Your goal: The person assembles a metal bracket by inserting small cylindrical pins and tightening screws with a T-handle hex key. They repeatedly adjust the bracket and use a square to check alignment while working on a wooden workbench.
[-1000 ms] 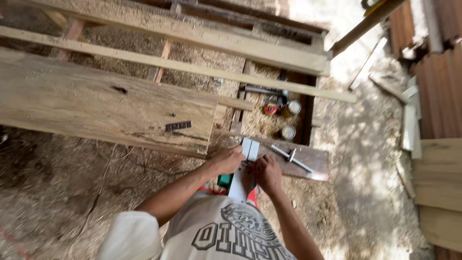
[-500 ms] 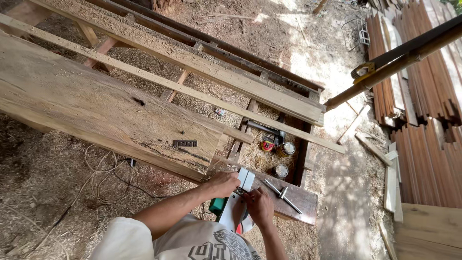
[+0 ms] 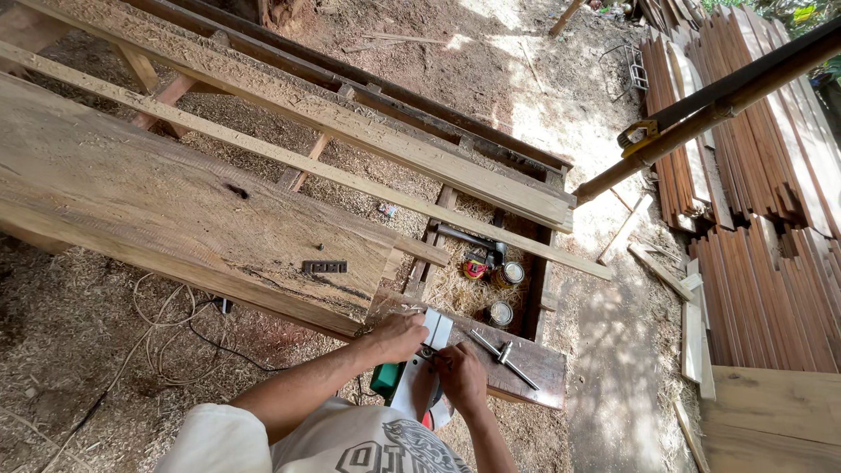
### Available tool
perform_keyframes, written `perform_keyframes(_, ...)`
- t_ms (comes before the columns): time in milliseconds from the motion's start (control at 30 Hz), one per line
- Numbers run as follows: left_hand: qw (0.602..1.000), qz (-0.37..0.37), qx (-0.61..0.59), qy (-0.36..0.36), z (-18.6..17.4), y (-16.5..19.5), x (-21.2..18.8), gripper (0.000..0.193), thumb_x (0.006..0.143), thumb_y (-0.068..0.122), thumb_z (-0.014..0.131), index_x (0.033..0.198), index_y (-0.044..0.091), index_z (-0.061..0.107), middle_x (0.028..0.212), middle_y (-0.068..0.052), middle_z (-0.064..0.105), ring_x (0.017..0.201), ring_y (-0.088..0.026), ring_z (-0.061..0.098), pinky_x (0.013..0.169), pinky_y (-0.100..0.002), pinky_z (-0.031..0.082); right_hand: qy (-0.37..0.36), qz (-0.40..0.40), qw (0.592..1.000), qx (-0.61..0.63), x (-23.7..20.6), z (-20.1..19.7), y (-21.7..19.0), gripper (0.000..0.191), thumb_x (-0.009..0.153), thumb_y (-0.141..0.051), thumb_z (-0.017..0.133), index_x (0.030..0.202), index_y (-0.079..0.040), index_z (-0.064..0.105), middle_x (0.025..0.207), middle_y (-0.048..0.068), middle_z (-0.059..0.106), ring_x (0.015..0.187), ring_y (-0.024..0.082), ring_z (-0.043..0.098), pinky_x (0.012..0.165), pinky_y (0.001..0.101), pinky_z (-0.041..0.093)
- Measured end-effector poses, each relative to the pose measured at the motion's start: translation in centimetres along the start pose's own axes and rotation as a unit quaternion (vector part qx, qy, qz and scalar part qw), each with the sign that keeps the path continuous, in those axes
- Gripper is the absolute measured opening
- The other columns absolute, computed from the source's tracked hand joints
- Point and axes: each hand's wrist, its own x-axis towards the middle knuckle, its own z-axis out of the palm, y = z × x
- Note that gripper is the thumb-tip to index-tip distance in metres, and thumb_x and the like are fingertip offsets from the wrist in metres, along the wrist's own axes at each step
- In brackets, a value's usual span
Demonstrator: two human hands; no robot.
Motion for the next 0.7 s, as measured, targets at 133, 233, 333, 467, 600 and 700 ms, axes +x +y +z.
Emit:
perform_keyframes(133, 0.998, 0.024, -0.041, 0.032, 0.7, -0.7, 0.1, 0.025, 0.083, -0.003, 0.064, 0.100, 0.008, 0.078, 0.108, -0.013, 0.066, 0.094, -0.027, 0.065, 0.085, -0.042, 0.056, -0.011, 0.034, 0.999, -0.019, 0.0, -0.2, -0.3, 0.027, 0.090, -0.038, 0.074, 0.090, -0.011, 0.077, 0.094, 0.006, 0.069, 0.080, 0.023, 0.069, 0.073, 0.0383, 0.054)
perform_keyframes(233, 1.000, -0.007, 0.004, -0.004, 1.2, -1.0, 0.1, 0.017, 0.091, 0.013, 0.071, 0.100, -0.001, 0.071, 0.109, -0.016, 0.064, 0.093, -0.027, 0.063, 0.082, -0.041, 0.057, 0.015, -0.034, 0.999, 0.024, -0.1, -0.3, -0.5, 0.018, 0.089, -0.029, 0.071, 0.094, -0.013, 0.078, 0.095, 0.004, 0.070, 0.078, 0.022, 0.070, 0.070, 0.0380, 0.055)
perform_keyframes(333, 1.000, -0.003, -0.003, -0.006, 1.3, -1.1, 0.1, 0.022, 0.092, -0.004, 0.059, 0.103, 0.006, 0.076, 0.106, -0.010, 0.068, 0.090, -0.021, 0.066, 0.082, -0.036, 0.059, -0.017, 0.031, 0.999, -0.026, 0.0, -0.3, -0.7, 0.026, 0.093, -0.037, 0.072, 0.092, -0.012, 0.077, 0.094, 0.005, 0.069, 0.077, 0.023, 0.069, 0.070, 0.0386, 0.056)
perform_keyframes(467, 0.999, -0.011, -0.028, -0.014, 0.8, -0.9, -0.2, 0.020, 0.090, 0.003, 0.066, 0.109, 0.007, 0.074, 0.107, -0.011, 0.065, 0.093, -0.022, 0.063, 0.083, -0.038, 0.057, -0.021, 0.030, 0.999, 0.002, 0.2, -0.4, -1.1, 0.023, 0.090, -0.035, 0.071, 0.092, -0.013, 0.077, 0.096, 0.003, 0.069, 0.073, 0.023, 0.071, 0.068, 0.0395, 0.056)
perform_keyframes(600, 0.999, -0.008, -0.030, -0.013, 0.0, -0.4, -0.6, 0.021, 0.092, 0.005, 0.066, 0.110, 0.011, 0.075, 0.107, -0.010, 0.066, 0.096, -0.022, 0.064, 0.089, -0.038, 0.056, -0.025, 0.055, 0.998, -0.008, 0.0, -0.9, -1.5, 0.027, 0.092, -0.038, 0.071, 0.090, -0.012, 0.078, 0.093, 0.003, 0.071, 0.074, 0.023, 0.071, 0.070, 0.0389, 0.056)
perform_keyframes(700, 0.998, -0.030, -0.052, -0.013, -0.4, -0.1, -0.9, 0.017, 0.092, 0.010, 0.070, 0.108, 0.010, 0.075, 0.108, -0.010, 0.066, 0.102, -0.023, 0.064, 0.093, -0.039, 0.054, -0.009, 0.014, 1.000, 0.015, -0.2, -0.9, -1.4, 0.025, 0.090, -0.035, 0.072, 0.090, -0.011, 0.077, 0.092, 0.005, 0.071, 0.073, 0.023, 0.072, 0.068, 0.0392, 0.056)
